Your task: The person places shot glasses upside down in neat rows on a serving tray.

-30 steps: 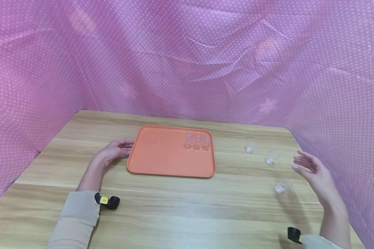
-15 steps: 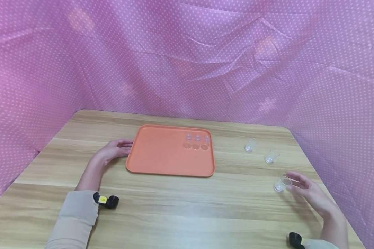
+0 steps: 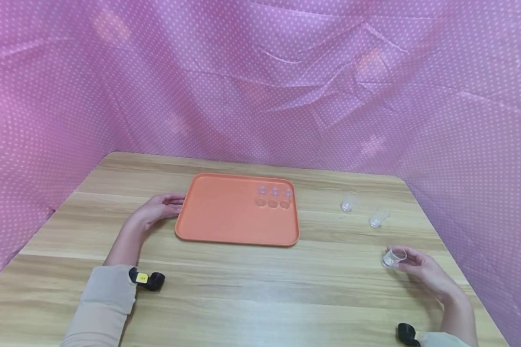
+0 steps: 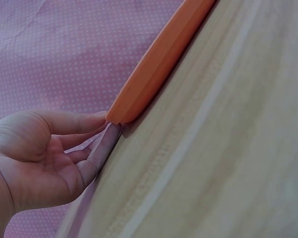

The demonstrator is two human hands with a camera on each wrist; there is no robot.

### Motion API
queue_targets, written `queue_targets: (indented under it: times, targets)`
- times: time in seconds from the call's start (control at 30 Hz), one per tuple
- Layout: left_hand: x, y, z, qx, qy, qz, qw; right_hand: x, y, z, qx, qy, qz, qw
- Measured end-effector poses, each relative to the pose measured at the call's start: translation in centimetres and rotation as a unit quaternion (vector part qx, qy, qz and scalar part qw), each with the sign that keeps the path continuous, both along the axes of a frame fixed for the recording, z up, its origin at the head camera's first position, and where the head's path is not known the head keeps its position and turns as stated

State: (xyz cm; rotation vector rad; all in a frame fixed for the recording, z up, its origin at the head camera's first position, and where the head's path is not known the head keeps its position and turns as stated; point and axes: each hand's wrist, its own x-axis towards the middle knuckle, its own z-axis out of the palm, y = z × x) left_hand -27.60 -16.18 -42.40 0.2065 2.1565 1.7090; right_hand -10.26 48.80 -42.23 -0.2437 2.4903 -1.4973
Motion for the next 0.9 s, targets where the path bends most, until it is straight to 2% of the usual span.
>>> queue_targets:
  times: [0.4,0.67,0.9]
  targets:
    - [0.1,-0.1,0.0,0.010,0.001,0.001,0.9999,0.0,-0.4,0.1,0.005,0.014,-0.019,1.000]
    - [-0.1,-0.1,-0.2,0.018,0.003,0.002,0.9998,-0.9,-1.6,1.7,0.066,-0.010,-0.043,0.997]
    - [0.0,-0.2,-0.2,0.017,0.011,0.000,0.9998,-2.1,-3.4,3.5,0.085,0.007,-0.039,0.996]
